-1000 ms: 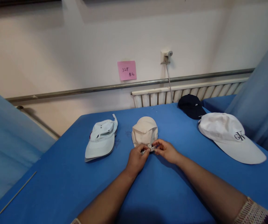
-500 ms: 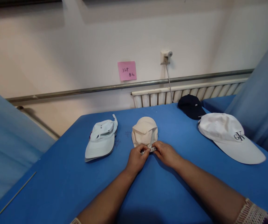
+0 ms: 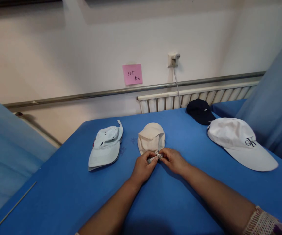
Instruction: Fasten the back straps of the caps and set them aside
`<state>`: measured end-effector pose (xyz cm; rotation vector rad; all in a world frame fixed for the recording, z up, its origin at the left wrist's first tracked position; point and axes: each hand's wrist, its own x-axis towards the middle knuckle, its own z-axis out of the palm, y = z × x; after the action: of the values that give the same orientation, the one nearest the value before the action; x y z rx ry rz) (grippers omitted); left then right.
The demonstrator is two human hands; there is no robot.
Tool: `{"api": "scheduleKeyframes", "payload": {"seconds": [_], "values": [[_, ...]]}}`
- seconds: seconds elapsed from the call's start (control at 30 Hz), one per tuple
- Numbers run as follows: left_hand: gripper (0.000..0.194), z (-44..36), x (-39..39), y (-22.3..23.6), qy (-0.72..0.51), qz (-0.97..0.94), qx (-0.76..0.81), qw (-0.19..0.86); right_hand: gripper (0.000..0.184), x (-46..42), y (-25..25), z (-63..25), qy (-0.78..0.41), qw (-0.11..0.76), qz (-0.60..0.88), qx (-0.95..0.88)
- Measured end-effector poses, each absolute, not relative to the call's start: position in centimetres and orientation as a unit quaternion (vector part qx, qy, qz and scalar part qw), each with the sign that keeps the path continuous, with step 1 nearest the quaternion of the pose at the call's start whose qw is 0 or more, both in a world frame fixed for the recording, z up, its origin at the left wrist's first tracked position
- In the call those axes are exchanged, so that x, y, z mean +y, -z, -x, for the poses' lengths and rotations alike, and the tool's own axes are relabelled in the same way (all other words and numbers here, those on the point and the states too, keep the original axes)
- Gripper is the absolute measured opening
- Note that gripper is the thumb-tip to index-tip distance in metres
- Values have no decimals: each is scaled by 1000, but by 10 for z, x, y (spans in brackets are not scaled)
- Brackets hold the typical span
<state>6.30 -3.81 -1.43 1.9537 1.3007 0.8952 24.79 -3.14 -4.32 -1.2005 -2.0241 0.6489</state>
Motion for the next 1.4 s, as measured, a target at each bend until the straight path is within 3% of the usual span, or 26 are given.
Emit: {"api": "scheduleKeyframes", "payload": {"seconds": [0.57,1.07,1.2,1.4], "values": [[9,-65,-39,16,-322,-743,513,285,23,-31,41,-249,-249,350,437,-790],[12,-65,-45,16,-317,-743,524,268,18,-39,41,-244,-215,345,426,-808],[30,-66,-45,22,-342,-703,531,327,18,-42,39,-240,-232,338,416,-812],[27,-67,-36,33,-388,-641,522,407,22,-41,35,-243,-303,363,394,-788]]}}
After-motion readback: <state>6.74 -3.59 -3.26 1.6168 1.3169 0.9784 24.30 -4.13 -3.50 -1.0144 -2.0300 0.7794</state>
